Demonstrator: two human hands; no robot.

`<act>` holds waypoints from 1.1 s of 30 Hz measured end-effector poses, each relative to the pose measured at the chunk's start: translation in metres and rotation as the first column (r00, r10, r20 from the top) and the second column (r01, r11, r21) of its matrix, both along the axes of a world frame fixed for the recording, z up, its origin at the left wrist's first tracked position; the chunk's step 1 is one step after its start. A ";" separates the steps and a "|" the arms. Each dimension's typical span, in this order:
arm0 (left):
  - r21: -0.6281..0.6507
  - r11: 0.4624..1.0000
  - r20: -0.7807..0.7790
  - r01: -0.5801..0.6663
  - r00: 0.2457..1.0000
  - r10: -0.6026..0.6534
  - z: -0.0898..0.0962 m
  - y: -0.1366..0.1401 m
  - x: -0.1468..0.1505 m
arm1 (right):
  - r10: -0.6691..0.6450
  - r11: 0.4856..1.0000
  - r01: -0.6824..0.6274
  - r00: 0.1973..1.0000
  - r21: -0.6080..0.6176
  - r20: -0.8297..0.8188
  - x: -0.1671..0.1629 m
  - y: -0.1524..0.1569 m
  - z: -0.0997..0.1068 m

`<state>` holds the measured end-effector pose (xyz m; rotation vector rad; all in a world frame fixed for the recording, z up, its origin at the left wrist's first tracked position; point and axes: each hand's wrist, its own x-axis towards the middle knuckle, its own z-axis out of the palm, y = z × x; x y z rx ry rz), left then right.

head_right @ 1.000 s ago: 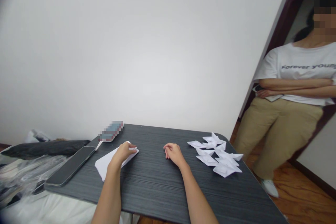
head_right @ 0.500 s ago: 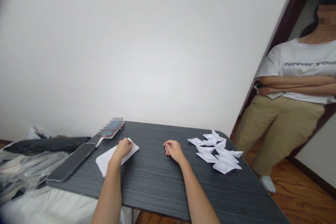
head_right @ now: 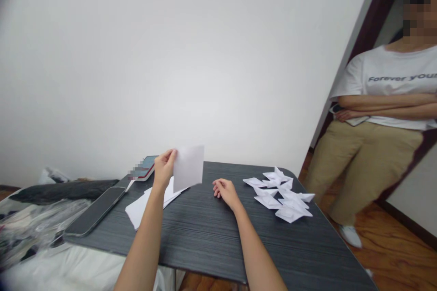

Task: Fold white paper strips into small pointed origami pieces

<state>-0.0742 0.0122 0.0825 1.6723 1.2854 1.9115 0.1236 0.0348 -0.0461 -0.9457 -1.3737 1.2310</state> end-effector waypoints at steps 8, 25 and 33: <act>-0.145 0.984 -0.013 0.107 0.994 -0.110 -0.063 0.045 0.034 | 0.229 0.951 -0.291 0.892 -0.107 -0.390 0.006 -0.012 0.024; -0.494 0.748 -0.815 -0.442 0.536 -0.221 -0.086 0.020 0.011 | -0.220 0.969 0.140 0.868 -0.204 -0.446 0.022 0.006 0.006; -0.390 0.917 -0.604 -0.085 0.775 -0.185 -0.078 0.027 0.020 | -0.084 0.988 0.012 0.884 -0.157 -0.460 0.018 0.005 0.008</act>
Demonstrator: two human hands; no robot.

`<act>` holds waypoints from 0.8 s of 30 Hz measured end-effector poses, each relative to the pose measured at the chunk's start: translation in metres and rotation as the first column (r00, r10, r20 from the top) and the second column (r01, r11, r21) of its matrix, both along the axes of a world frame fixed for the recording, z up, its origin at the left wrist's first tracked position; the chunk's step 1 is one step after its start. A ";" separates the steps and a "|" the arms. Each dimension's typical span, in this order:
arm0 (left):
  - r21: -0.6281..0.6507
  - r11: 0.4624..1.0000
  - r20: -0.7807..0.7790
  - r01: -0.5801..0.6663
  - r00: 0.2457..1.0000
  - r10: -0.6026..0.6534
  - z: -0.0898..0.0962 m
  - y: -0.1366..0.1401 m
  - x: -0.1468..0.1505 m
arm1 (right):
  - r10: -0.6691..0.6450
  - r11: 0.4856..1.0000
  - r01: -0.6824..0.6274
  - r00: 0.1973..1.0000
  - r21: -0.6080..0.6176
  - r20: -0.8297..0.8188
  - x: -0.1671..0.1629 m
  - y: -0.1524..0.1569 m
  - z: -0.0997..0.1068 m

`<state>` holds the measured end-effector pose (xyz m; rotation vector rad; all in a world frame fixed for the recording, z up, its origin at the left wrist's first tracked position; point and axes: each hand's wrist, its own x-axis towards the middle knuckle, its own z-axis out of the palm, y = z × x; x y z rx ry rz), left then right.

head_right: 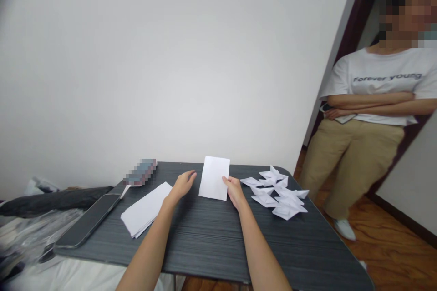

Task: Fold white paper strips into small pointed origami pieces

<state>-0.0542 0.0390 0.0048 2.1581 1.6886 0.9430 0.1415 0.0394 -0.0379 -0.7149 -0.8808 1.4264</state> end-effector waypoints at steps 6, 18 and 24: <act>0.030 0.953 0.317 0.301 0.901 -0.295 -0.011 0.008 0.015 | 0.060 0.997 -0.065 0.990 0.032 0.127 0.001 -0.005 -0.001; -0.126 0.791 0.859 0.599 0.465 -0.216 0.000 -0.002 0.002 | 0.110 0.993 -0.114 0.985 0.018 0.134 0.013 -0.017 0.016; -0.215 0.744 0.874 0.632 0.464 -0.142 -0.002 -0.003 0.005 | 0.114 0.992 -0.120 0.986 0.044 0.125 0.013 -0.015 0.014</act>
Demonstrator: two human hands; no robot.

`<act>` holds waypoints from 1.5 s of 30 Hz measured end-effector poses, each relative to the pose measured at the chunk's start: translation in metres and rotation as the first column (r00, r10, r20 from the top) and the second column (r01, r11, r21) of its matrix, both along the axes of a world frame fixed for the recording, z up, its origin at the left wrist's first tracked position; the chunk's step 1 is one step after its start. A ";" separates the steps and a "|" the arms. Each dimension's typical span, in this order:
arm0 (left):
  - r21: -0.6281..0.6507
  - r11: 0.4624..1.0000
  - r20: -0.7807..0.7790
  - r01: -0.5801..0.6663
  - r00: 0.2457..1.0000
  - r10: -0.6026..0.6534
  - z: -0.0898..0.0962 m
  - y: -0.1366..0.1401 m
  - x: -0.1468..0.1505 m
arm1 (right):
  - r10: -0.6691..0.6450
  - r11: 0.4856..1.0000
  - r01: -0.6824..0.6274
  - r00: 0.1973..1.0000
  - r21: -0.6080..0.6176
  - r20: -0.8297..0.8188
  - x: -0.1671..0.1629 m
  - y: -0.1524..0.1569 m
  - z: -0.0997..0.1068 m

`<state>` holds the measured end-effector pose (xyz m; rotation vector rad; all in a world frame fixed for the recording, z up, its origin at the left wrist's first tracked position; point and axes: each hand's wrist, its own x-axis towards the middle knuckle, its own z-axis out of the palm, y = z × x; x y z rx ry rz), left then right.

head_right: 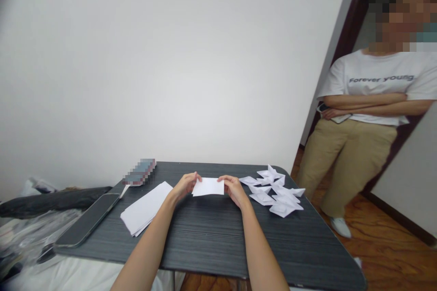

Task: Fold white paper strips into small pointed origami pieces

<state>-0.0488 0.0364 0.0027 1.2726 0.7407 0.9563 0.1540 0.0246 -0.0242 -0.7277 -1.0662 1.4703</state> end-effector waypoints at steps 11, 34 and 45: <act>-0.222 0.960 0.190 -0.170 0.958 0.214 -0.017 0.016 0.015 | -0.081 0.978 0.086 0.996 0.192 -0.038 -0.002 -0.009 0.019; 0.292 0.926 -0.074 -0.241 0.959 0.273 0.008 -0.006 0.028 | -0.287 0.914 0.128 0.875 0.385 0.389 -0.016 -0.007 0.013; 0.404 0.874 -0.072 -0.270 0.943 0.325 0.007 -0.010 0.033 | -0.510 0.786 0.306 0.813 0.538 0.282 -0.024 -0.009 0.017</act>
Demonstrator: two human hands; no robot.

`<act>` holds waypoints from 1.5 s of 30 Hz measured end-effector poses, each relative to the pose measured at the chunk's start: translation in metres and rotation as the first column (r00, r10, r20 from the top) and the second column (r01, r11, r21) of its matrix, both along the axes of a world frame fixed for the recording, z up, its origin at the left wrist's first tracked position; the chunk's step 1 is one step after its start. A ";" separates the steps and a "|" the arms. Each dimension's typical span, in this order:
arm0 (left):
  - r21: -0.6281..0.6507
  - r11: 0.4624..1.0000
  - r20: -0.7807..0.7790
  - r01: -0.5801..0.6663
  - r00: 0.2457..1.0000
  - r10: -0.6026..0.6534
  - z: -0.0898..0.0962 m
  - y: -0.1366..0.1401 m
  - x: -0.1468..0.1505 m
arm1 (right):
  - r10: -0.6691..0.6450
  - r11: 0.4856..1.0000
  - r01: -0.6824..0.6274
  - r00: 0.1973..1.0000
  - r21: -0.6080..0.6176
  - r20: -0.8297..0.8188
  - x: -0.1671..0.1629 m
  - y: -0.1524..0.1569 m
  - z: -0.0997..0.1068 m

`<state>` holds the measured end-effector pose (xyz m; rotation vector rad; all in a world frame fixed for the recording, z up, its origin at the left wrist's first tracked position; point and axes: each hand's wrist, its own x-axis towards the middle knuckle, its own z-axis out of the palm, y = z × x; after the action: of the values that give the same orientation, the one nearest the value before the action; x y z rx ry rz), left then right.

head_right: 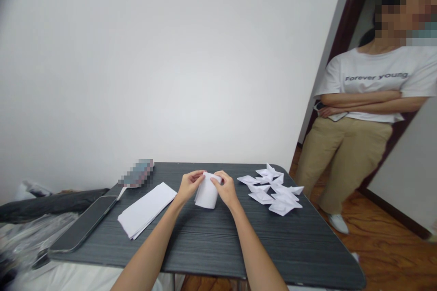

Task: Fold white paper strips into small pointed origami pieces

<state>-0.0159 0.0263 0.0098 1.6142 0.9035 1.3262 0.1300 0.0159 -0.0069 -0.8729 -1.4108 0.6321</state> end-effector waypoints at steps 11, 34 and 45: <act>0.038 0.993 -0.057 -0.108 0.992 0.110 0.007 -0.008 0.005 | -0.035 0.999 0.034 0.996 0.014 0.078 0.001 -0.006 0.007; -0.013 1.000 0.072 -0.022 0.997 0.023 0.003 -0.004 0.002 | 0.080 0.989 -0.093 0.991 -0.117 -0.109 0.003 -0.006 0.005; -0.004 0.998 0.068 -0.055 0.996 0.056 0.005 -0.003 -0.003 | 0.082 0.926 -0.182 0.952 -0.332 -0.294 0.010 0.002 -0.006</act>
<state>-0.0189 0.0236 0.0150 1.5422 0.9140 1.4095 0.1403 0.0175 -0.0130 -0.9334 -1.1244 1.0967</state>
